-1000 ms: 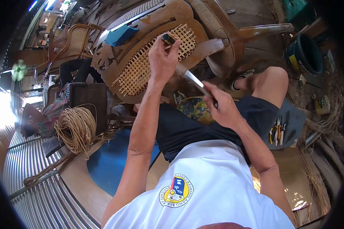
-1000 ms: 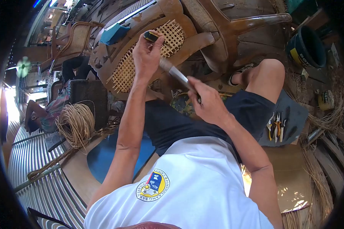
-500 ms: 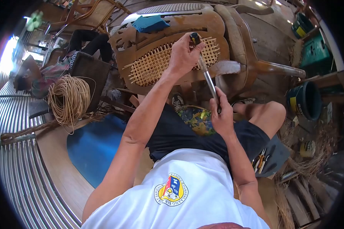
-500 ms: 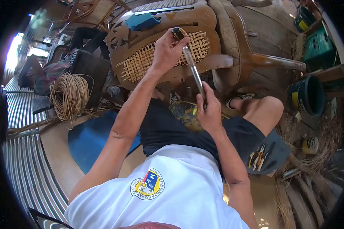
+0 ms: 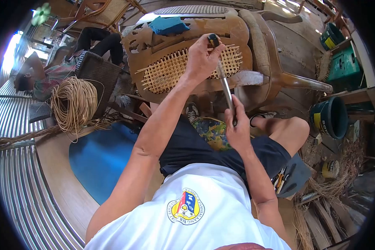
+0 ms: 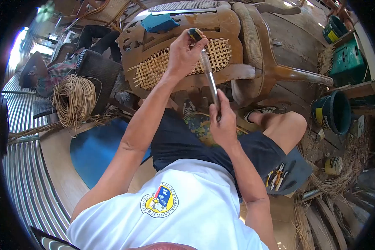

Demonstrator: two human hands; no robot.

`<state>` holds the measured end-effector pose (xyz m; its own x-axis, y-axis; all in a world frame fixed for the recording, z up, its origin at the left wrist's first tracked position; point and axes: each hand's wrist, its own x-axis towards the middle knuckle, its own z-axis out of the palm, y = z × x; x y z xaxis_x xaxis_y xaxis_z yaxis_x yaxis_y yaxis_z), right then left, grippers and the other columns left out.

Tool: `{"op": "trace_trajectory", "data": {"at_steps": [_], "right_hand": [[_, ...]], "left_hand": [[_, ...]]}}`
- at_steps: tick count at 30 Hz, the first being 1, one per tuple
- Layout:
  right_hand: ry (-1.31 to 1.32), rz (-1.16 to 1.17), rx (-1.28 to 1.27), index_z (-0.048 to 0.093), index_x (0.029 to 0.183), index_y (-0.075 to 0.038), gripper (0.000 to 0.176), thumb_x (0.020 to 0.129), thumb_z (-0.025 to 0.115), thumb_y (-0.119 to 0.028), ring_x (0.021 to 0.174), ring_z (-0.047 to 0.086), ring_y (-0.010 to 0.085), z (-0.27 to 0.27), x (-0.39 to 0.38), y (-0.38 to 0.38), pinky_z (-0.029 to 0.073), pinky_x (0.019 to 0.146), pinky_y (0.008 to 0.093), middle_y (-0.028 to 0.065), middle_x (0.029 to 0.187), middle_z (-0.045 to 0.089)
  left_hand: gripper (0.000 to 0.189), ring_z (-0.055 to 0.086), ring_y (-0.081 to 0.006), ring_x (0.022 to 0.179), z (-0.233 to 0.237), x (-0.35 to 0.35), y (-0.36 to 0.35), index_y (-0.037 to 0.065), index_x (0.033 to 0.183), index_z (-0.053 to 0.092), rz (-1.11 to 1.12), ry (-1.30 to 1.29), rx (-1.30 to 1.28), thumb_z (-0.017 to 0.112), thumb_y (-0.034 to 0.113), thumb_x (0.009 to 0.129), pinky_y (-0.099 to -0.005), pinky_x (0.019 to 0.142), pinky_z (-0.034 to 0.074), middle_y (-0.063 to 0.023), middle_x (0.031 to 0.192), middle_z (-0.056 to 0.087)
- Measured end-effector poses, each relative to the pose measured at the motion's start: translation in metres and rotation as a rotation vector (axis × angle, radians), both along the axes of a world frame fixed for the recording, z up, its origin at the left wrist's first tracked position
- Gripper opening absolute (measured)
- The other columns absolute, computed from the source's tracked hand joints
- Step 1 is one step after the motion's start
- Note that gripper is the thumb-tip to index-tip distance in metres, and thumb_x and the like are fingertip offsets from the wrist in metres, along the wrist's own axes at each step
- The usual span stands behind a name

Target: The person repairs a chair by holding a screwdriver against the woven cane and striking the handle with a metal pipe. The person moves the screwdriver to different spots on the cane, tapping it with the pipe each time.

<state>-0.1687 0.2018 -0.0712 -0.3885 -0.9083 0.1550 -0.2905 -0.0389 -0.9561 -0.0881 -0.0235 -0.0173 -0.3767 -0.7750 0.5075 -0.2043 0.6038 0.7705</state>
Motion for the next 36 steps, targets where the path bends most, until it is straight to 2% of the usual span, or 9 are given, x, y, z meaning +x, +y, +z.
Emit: {"op": "trace_trajectory", "data": {"at_steps": [4,9,12,15,22,25,28,33,36], "right_hand": [[-0.017,0.281,0.06,0.05,0.15,0.002,0.048,0.104,0.061,-0.007,0.1,0.073,0.0399,0.001,0.006,0.024,0.056,0.087,0.0388,0.0291,0.116,0.07],[-0.011,0.264,0.049,0.051,0.15,0.002,0.049,0.102,0.062,-0.006,0.106,0.071,0.0448,-0.008,0.012,0.024,0.055,0.091,0.0405,0.0296,0.122,0.069],[0.004,0.268,0.076,0.05,0.151,0.002,0.049,0.103,0.061,-0.006,0.101,0.072,0.039,-0.002,0.004,0.025,0.055,0.087,0.0393,0.0272,0.119,0.07],[-0.061,0.023,-0.013,0.047,0.153,0.002,0.049,0.107,0.058,-0.01,0.085,0.062,0.017,0.003,0.002,0.026,0.053,0.078,0.0309,0.0135,0.108,0.068],[-0.159,-0.243,-0.036,0.047,0.153,0.003,0.048,0.109,0.056,-0.015,0.093,0.058,0.0123,0.005,-0.031,0.014,0.05,0.085,0.0272,0.0052,0.11,0.064],[0.019,-0.137,-0.117,0.051,0.152,0.002,0.047,0.109,0.057,-0.016,0.095,0.057,0.0115,0.005,-0.04,0.005,0.048,0.089,0.0264,0.0052,0.112,0.064],[-0.12,-0.048,-0.015,0.052,0.151,0.001,0.046,0.108,0.058,-0.016,0.095,0.057,0.0117,0.01,-0.041,0.008,0.049,0.09,0.0266,0.0049,0.111,0.064],[-0.276,-0.136,-0.022,0.05,0.153,-0.001,0.047,0.109,0.058,-0.016,0.078,0.048,0.0057,0.008,-0.031,0.015,0.043,0.07,0.0219,-0.0023,0.095,0.056],[-0.197,-0.156,-0.049,0.05,0.153,-0.001,0.047,0.109,0.058,-0.015,0.079,0.049,0.006,0.005,-0.025,0.011,0.043,0.07,0.0221,-0.0023,0.095,0.056]], "left_hand": [[0.02,0.067,-0.007,0.091,0.007,0.017,0.004,0.006,0.115,0.068,0.031,0.059,0.008,0.077,0.016,0.101,-0.026,0.079,0.054,-0.001,0.099,0.075],[0.021,0.067,-0.0081,0.089,-0.007,0.016,0.008,0.005,0.115,0.068,0.033,0.078,0.016,0.077,0.017,0.101,-0.0263,0.08,0.054,-0.0006,0.099,0.074],[0.021,0.067,-0.0081,0.089,-0.007,0.013,0.007,0.005,0.114,0.068,0.044,0.071,0.042,0.077,0.018,0.101,-0.0266,0.081,0.055,-0.0009,0.098,0.074],[0.022,0.067,-0.0093,0.091,0.002,0.009,0.005,0.005,0.114,0.067,0.042,0.074,0.02,0.078,0.019,0.101,-0.028,0.083,0.055,-0.0015,0.098,0.074],[0.024,0.069,-0.0124,0.09,-0.004,-0.012,0.003,0.002,0.115,0.066,-0.05,0.002,-0.043,0.077,0.019,0.101,-0.0308,0.083,0.056,-0.0059,0.098,0.075],[0.024,0.069,-0.0131,0.09,-0.005,-0.013,0.004,0.002,0.115,0.066,-0.073,-0.04,-0.059,0.077,0.019,0.101,-0.0306,0.082,0.056,-0.0058,0.099,0.075],[0.023,0.069,-0.0114,0.089,-0.001,-0.005,-0.002,0.003,0.115,0.067,-0.065,-0.053,-0.012,0.077,0.018,0.101,-0.0292,0.081,0.056,-0.0044,0.099,0.075],[0.02,0.067,-0.0075,0.089,0.002,0.0,-0.001,0.005,0.114,0.068,-0.068,0.059,0.009,0.077,0.018,0.101,-0.0277,0.077,0.054,-0.001,0.097,0.075],[0.02,0.067,-0.0079,0.088,-0.003,-0.006,0.002,0.005,0.113,0.068,-0.087,-0.034,-0.02,0.077,0.019,0.101,-0.028,0.077,0.054,-0.0004,0.096,0.075]]}}
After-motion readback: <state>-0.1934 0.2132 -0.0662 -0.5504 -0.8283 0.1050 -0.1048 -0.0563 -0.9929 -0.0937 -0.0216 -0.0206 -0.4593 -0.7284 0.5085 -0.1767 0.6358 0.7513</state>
